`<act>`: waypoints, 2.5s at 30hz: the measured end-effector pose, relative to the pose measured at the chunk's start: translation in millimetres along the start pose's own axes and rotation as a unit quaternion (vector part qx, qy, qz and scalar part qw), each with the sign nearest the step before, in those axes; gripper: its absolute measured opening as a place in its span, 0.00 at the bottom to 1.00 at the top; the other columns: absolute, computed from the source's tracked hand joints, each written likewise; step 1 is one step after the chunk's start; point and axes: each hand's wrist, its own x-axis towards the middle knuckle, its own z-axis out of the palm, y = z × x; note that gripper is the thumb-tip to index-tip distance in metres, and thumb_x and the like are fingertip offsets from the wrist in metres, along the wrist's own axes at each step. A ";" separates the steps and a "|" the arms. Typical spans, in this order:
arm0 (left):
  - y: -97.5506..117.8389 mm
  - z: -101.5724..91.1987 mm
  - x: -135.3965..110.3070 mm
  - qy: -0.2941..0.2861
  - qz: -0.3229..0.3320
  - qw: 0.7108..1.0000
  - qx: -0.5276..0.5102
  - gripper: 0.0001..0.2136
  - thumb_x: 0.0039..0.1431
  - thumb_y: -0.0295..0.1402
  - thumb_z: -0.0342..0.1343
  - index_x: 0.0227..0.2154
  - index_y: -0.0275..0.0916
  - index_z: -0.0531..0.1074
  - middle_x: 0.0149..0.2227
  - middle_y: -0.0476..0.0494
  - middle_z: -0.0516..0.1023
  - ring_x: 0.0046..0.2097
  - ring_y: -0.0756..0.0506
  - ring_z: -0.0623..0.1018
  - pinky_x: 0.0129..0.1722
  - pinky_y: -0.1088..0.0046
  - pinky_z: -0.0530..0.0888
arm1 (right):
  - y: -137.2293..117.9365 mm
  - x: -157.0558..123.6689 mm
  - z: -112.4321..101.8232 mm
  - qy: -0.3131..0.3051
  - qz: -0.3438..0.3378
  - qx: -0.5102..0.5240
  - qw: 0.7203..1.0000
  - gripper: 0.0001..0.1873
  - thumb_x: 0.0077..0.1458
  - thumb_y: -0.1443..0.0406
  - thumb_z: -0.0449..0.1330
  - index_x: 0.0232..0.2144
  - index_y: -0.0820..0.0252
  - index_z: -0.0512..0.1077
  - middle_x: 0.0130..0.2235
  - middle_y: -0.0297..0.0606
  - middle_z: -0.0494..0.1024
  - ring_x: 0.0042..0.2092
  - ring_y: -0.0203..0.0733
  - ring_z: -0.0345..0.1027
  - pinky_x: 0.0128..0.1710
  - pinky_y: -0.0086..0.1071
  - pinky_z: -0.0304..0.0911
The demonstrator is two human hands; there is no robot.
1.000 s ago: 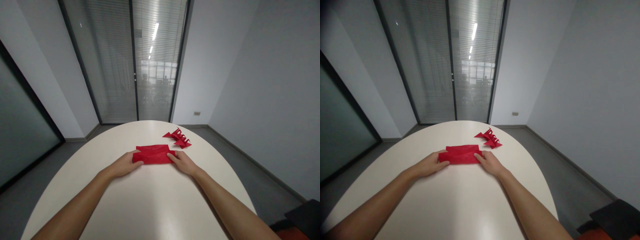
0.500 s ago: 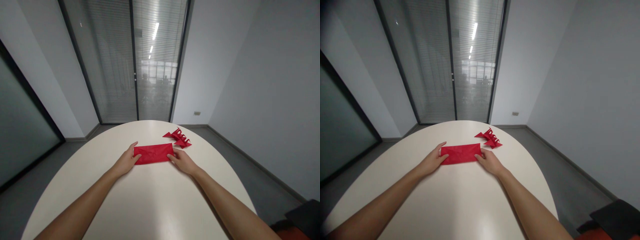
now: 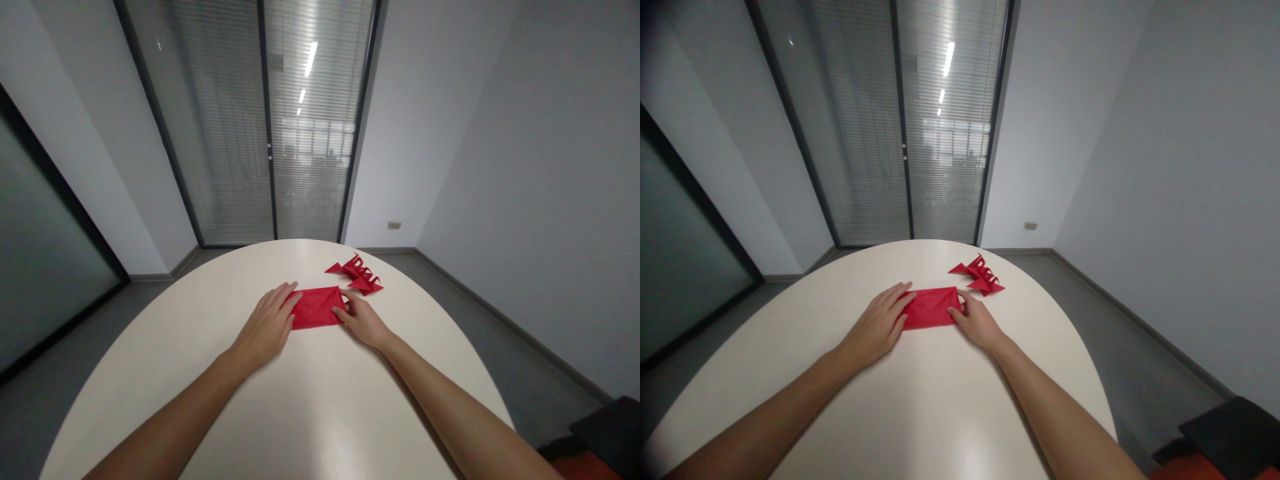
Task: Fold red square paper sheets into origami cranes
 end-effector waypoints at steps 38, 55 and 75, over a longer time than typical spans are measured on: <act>10.3 29.4 -4.9 -0.201 -0.072 0.976 -0.042 0.28 0.72 0.42 0.35 0.68 0.30 0.54 0.70 0.32 0.53 0.72 0.36 0.52 0.68 0.52 0.54 | -40.9 -20.4 17.5 -0.213 -0.050 -0.243 0.945 0.41 0.68 0.43 0.41 0.70 0.65 0.50 0.71 0.50 0.47 0.73 0.54 0.36 0.71 0.50 0.36; 11.5 22.2 -1.5 -0.090 -0.041 0.992 -0.084 0.26 0.69 0.38 0.44 0.68 0.37 0.56 0.71 0.37 0.53 0.72 0.40 0.54 0.68 0.55 0.59 | -31.4 -15.8 10.3 -0.165 -0.094 -0.280 0.941 0.36 0.65 0.46 0.49 0.69 0.54 0.55 0.70 0.49 0.56 0.69 0.61 0.48 0.65 0.58 0.46; 7.3 30.2 -5.0 -0.009 -0.120 0.993 -0.021 0.28 0.66 0.38 0.48 0.66 0.33 0.57 0.72 0.32 0.50 0.71 0.36 0.54 0.67 0.52 0.59 | -29.8 -14.4 3.1 -0.156 -0.132 -0.252 0.946 0.34 0.63 0.47 0.55 0.65 0.56 0.63 0.67 0.50 0.63 0.66 0.60 0.55 0.63 0.56 0.49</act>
